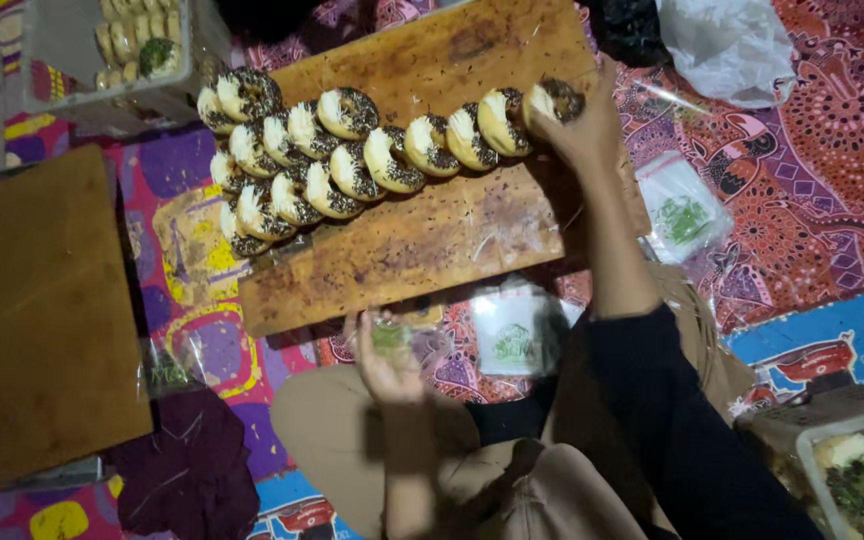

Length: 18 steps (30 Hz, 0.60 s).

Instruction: The person sits on the floor and individually wraps small pastries in clear plastic bags. They pick each pastry from a wooden board, place it into a bag, and then set the wrapped item into a plastic crate. The process is repeated for multiple pastries.

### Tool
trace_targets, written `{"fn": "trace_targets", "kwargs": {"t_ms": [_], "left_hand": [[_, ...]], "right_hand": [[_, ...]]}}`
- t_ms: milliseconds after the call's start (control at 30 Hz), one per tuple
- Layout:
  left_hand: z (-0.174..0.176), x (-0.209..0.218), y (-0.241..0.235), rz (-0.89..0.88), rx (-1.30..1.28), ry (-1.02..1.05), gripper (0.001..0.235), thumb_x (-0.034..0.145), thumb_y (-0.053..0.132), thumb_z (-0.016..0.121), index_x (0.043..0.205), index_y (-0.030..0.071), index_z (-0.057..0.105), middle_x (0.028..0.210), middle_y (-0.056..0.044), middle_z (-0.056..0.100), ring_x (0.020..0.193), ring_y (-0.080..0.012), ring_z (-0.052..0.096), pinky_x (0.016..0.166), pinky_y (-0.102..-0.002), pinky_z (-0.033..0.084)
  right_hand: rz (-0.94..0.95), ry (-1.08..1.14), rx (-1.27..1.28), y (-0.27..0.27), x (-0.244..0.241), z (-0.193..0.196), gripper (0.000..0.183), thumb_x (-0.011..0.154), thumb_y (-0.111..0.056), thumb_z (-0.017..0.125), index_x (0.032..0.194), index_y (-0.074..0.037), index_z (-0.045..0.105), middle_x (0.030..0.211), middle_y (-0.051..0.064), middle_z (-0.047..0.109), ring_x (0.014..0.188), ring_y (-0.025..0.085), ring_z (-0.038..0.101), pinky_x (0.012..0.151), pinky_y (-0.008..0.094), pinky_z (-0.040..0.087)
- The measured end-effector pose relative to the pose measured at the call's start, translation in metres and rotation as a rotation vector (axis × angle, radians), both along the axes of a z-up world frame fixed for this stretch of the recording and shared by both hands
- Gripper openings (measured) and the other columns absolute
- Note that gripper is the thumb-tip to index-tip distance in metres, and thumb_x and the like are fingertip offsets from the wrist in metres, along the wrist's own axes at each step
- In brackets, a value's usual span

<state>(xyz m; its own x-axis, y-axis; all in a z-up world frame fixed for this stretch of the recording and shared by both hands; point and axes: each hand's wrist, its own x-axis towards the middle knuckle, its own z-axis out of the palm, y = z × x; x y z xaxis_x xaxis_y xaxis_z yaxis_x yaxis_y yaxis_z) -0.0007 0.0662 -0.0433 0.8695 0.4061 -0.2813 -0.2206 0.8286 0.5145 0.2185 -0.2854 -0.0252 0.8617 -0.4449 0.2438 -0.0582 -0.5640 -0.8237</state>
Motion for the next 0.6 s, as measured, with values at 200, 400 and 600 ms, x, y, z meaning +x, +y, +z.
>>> {"fn": "trace_targets", "kwargs": {"t_ms": [200, 400, 600], "left_hand": [[-0.017, -0.005, 0.036, -0.025, -0.072, 0.051, 0.019, 0.103, 0.011, 0.057, 0.121, 0.011, 0.064, 0.109, -0.014, 0.073, 0.084, -0.0200, 0.071, 0.073, -0.034, 0.062], [0.005, -0.006, -0.007, -0.216, -0.331, 0.009, 0.017, 0.104, 0.022, 0.065, 0.117, 0.010, 0.061, 0.101, -0.010, 0.071, 0.092, -0.0231, 0.070, 0.088, -0.043, 0.059], [0.019, 0.026, -0.012, -0.048, -0.630, 0.176, 0.038, 0.090, 0.034, 0.069, 0.122, 0.017, 0.059, 0.115, -0.024, 0.062, 0.102, -0.0345, 0.064, 0.096, -0.058, 0.051]], "right_hand": [[0.382, 0.317, -0.365, -0.053, -0.118, 0.014, 0.141, 0.056, -0.044, 0.093, 0.171, -0.011, 0.017, 0.145, 0.025, 0.056, 0.132, 0.043, 0.053, 0.113, 0.053, 0.039], [0.053, -0.084, -0.627, 0.005, -0.177, -0.002, 0.106, 0.064, -0.057, 0.095, 0.145, -0.004, 0.050, 0.141, 0.024, 0.054, 0.132, 0.044, 0.051, 0.111, 0.059, 0.027], [0.017, -0.175, -0.226, 0.071, -0.194, 0.010, 0.069, 0.074, -0.039, 0.096, 0.124, -0.003, 0.064, 0.121, 0.014, 0.062, 0.115, 0.032, 0.058, 0.103, 0.047, 0.044]]}}
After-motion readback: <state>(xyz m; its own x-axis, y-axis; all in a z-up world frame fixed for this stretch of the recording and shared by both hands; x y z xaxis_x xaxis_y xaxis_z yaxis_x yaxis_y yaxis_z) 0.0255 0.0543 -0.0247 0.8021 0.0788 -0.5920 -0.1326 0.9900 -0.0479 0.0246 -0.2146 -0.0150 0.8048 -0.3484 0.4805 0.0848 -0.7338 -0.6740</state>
